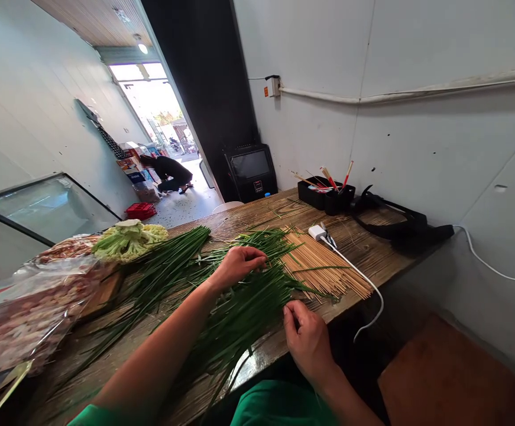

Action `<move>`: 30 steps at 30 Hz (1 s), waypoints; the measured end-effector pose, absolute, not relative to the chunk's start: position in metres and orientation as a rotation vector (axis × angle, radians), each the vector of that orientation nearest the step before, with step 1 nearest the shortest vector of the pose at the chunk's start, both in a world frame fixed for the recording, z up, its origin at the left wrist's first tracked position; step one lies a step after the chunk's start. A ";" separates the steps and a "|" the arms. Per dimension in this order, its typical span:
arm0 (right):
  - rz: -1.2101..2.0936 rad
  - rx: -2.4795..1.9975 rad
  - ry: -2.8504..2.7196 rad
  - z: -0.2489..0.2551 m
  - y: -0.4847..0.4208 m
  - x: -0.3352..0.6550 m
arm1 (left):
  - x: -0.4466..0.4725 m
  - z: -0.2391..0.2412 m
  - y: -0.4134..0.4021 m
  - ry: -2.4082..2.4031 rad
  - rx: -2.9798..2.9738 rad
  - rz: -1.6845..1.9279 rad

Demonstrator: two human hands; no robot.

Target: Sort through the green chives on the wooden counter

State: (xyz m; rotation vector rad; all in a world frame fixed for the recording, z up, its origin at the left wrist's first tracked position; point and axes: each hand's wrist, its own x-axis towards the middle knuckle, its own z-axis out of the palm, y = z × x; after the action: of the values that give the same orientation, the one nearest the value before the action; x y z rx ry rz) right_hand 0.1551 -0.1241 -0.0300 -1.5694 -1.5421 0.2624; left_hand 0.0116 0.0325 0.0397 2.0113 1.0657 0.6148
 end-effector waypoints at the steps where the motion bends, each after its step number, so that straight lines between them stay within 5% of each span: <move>1: 0.260 -1.571 -1.545 -0.029 -0.124 0.155 | 0.011 0.039 0.033 1.066 2.001 0.608; 30: 0.252 -1.562 -1.533 -0.031 -0.124 0.155 | 0.007 0.041 0.033 0.979 1.977 0.519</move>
State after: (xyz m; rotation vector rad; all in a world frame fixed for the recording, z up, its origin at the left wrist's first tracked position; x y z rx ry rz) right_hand 0.1547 -0.1243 -0.0312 -1.5619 -1.5333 0.2516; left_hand 0.0066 0.0326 0.0414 1.9766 0.9793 0.5194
